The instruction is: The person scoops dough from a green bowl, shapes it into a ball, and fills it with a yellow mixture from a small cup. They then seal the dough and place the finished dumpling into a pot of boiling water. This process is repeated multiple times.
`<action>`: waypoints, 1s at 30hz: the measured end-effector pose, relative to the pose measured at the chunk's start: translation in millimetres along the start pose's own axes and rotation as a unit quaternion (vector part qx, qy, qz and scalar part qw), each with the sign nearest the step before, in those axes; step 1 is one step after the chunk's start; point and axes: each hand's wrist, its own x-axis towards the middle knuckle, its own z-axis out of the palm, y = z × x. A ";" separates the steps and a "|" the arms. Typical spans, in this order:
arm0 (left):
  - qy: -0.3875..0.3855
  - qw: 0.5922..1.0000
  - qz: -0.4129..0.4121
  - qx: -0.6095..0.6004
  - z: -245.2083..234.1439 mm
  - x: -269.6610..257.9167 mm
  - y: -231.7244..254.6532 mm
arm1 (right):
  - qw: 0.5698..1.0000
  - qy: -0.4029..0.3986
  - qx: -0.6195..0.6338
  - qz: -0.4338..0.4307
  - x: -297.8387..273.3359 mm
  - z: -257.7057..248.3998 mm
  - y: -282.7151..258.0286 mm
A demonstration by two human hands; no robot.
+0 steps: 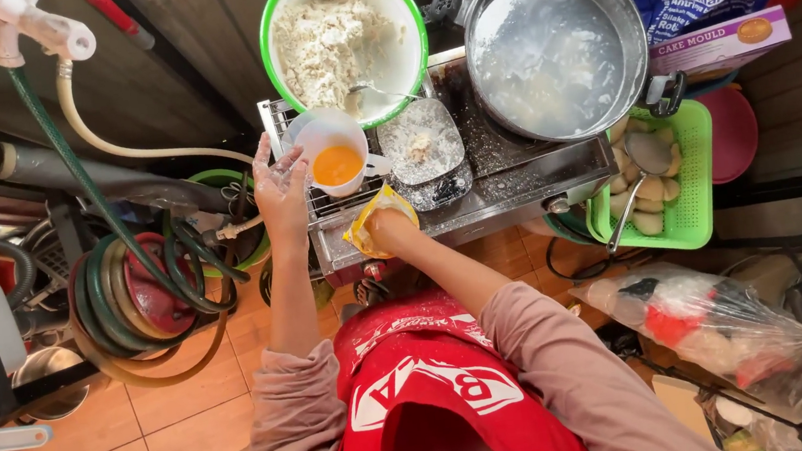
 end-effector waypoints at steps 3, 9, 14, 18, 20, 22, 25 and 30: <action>-0.004 1.000 0.006 -0.005 2.9 -2.0 5.2 | 0.996 0.048 -0.078 0.019 0.2 27.0 2.9; -0.006 1.000 -0.001 -0.017 17.3 -2.1 11.0 | 0.998 0.045 0.037 -0.010 -18.2 -60.5 -2.6; -0.004 1.000 -0.003 -0.024 24.3 4.6 10.6 | 0.983 0.038 0.182 -0.007 -22.2 -163.0 6.0; 0.002 1.000 0.012 -0.026 27.9 9.3 6.2 | 0.914 0.105 0.388 0.059 -0.6 -259.0 41.7; 0.005 0.999 0.013 -0.030 29.7 11.2 4.1 | 0.930 0.098 0.345 0.086 13.6 -261.3 72.6; 0.010 0.999 0.014 -0.033 31.1 11.2 2.2 | 0.943 0.092 0.301 0.110 25.7 -242.0 101.4; 0.020 0.999 0.011 -0.034 34.2 9.9 3.5 | 0.953 0.091 0.247 0.152 37.1 -192.3 137.0; 0.037 0.999 -0.001 -0.035 39.0 8.1 7.6 | 0.979 0.125 0.073 0.144 29.0 -153.0 161.3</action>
